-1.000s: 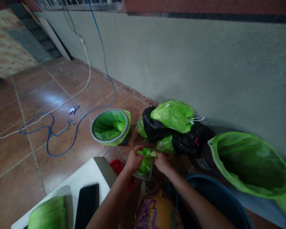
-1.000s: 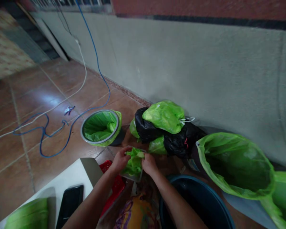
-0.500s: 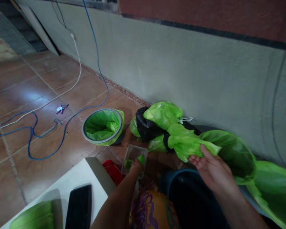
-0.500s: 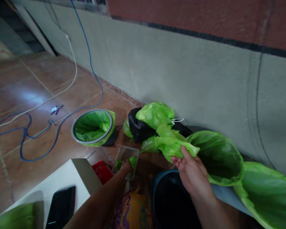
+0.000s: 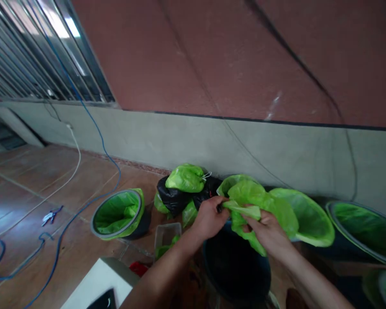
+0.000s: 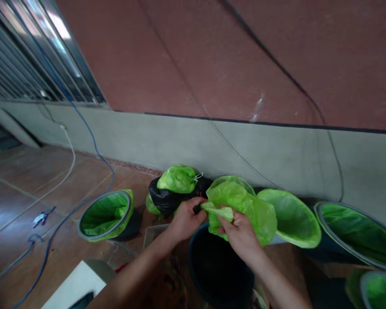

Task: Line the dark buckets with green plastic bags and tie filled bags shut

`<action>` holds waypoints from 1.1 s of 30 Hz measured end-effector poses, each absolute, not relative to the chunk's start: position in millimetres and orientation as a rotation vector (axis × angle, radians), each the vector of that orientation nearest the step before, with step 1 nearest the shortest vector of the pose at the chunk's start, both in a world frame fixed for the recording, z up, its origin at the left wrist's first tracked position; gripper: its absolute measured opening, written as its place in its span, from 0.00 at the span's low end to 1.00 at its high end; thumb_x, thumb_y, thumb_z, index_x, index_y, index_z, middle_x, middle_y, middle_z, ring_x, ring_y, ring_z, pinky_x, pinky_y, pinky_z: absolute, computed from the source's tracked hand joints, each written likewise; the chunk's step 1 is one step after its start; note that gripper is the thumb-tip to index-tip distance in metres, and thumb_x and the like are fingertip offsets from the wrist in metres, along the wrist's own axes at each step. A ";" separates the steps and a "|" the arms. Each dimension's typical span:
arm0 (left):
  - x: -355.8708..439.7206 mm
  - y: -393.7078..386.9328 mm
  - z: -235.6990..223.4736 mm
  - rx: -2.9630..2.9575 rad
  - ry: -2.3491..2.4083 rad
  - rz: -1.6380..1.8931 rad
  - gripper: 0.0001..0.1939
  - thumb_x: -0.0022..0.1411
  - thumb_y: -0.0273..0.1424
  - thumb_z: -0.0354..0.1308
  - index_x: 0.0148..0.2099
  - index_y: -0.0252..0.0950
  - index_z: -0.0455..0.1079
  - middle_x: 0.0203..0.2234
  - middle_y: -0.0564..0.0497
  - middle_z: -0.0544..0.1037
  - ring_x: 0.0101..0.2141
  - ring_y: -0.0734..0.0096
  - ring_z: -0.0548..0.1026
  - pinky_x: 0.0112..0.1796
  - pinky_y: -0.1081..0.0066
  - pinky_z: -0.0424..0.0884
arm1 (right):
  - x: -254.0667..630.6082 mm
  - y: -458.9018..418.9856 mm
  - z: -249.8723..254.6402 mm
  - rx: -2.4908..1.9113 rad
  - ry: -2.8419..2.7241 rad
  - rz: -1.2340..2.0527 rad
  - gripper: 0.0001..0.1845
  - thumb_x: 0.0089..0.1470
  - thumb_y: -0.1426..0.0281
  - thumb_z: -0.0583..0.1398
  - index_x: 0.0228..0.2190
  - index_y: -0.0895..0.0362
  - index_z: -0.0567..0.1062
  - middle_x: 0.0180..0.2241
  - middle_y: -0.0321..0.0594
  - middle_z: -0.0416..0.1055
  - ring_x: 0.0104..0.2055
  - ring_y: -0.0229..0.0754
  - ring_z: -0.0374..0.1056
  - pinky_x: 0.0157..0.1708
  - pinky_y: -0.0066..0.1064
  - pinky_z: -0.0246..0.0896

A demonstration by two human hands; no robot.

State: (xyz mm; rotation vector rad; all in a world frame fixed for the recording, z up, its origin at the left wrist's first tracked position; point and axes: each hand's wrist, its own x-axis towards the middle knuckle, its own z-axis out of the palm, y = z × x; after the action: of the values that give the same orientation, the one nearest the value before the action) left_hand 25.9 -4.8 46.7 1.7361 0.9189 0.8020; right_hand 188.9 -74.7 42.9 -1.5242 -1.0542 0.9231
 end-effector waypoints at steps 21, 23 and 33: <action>69.2 11.9 7.0 2.004 1.489 0.842 0.15 0.48 0.14 0.51 0.34 0.37 0.68 0.32 0.50 0.74 0.36 0.67 0.72 0.41 0.69 0.66 | 298.7 -101.2 13.1 -1.952 -1.025 0.145 0.05 0.38 0.71 0.53 0.23 0.52 0.67 0.27 0.39 0.75 0.30 0.44 0.70 0.33 0.33 0.60; 74.0 9.3 2.8 1.950 1.221 0.796 0.17 0.47 0.16 0.53 0.38 0.37 0.71 0.33 0.52 0.76 0.37 0.68 0.73 0.42 0.69 0.67 | 294.6 -101.8 12.4 -1.961 -1.037 0.140 0.06 0.40 0.70 0.53 0.25 0.53 0.69 0.23 0.37 0.73 0.27 0.43 0.68 0.31 0.32 0.59; 94.6 -16.1 1.0 1.158 0.670 0.676 0.17 0.47 0.36 0.71 0.38 0.33 0.77 0.32 0.52 0.80 0.34 0.71 0.75 0.42 0.69 0.69 | 264.3 -103.5 4.4 -1.993 -1.127 0.261 0.14 0.51 0.67 0.56 0.39 0.54 0.77 0.31 0.41 0.79 0.30 0.44 0.73 0.36 0.33 0.64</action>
State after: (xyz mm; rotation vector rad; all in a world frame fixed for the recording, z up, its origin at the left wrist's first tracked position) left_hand 94.6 -16.1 1.0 1.1582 0.6704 0.6756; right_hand 264.3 -103.5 4.4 -1.9934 -1.1268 0.2609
